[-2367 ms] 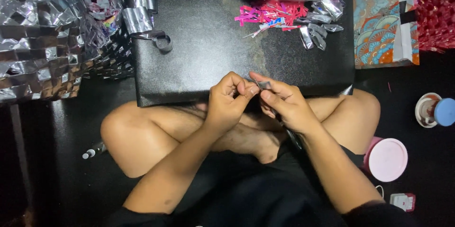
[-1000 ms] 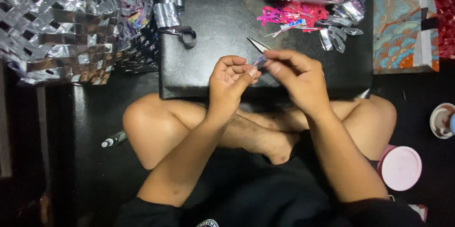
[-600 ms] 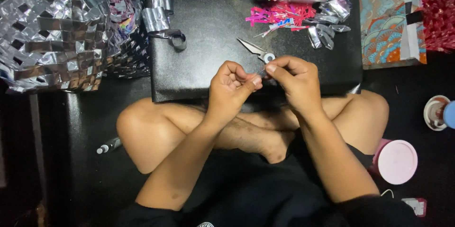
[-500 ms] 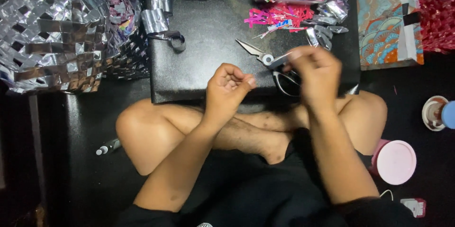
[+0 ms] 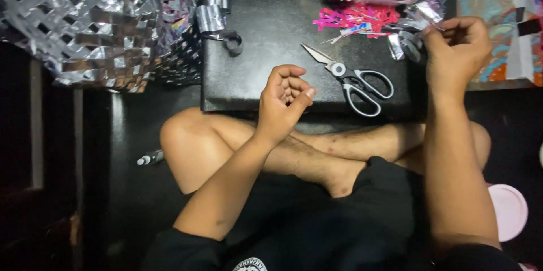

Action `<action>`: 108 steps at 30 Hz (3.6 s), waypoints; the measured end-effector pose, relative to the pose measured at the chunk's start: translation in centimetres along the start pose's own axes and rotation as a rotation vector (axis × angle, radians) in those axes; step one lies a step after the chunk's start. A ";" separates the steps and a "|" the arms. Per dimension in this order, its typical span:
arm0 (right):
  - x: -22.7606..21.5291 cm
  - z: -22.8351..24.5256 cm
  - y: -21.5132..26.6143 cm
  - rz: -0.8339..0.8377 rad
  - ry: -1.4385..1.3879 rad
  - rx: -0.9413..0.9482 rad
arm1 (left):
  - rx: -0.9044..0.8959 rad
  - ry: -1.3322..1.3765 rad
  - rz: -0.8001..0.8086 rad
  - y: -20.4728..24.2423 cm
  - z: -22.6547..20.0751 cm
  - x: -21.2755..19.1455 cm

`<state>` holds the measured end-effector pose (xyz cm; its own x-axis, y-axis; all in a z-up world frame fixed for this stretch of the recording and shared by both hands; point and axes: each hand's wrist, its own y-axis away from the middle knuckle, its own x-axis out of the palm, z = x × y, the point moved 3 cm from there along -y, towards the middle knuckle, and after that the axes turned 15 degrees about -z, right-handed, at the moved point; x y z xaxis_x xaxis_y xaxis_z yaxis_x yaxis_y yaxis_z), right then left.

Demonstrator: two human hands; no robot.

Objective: The person uses shears to cut plastic detergent packaging into strips, سپس folds and arranges the strips by hand on a workspace.

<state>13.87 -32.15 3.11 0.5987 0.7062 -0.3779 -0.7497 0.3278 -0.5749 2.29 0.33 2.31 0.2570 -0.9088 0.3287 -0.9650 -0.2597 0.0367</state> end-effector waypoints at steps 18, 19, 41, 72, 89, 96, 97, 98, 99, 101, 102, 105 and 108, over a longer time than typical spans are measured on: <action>-0.6 3.3 6.2 0.023 0.173 -0.392 | 0.306 -0.500 -0.101 -0.1 2.6 0.9; -0.5 3.3 6.2 0.017 0.174 -0.389 | 0.309 -0.502 -0.095 -0.1 2.6 1.4; -1.0 3.3 6.0 -0.044 0.094 -0.186 | 0.773 -1.052 0.548 -7.8 2.2 15.4; -1.3 10.0 6.8 0.216 -0.311 0.363 | 0.455 -0.232 0.341 -2.3 -1.5 7.7; -0.4 14.7 6.4 0.231 -0.177 -0.147 | 0.326 -0.279 0.019 -1.8 -1.7 6.9; -0.8 16.0 6.7 -0.082 -0.068 -0.358 | 0.188 0.018 0.256 -1.1 -1.4 7.9; -1.0 15.9 6.6 -0.086 -0.065 -0.354 | 0.185 0.016 0.262 -1.1 -1.5 7.7; -1.0 15.9 6.5 -0.083 -0.097 -0.335 | 0.192 -0.012 0.318 -1.0 -1.7 7.6; -1.1 15.9 6.4 -0.079 -0.128 -0.315 | 0.198 -0.041 0.375 -1.0 -1.8 7.5; -1.2 15.9 6.2 -0.090 -0.146 -0.297 | 0.203 -0.067 0.404 -0.9 -2.6 7.5; -1.2 15.9 6.1 -0.093 -0.168 -0.281 | 0.209 -0.091 0.425 -0.8 -3.0 7.5; -1.7 15.3 6.6 -0.067 -0.263 -0.112 | 0.203 -0.086 0.405 -0.7 -4.1 8.0; -1.7 14.1 6.6 0.034 -0.291 0.029 | 0.145 -0.028 0.328 -0.5 -3.2 8.1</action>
<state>3.93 -22.35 10.20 0.4698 0.8663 -0.1699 -0.7782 0.3155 -0.5431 4.67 -5.91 7.94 -0.0621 -0.9596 0.2745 -0.9794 0.0057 -0.2017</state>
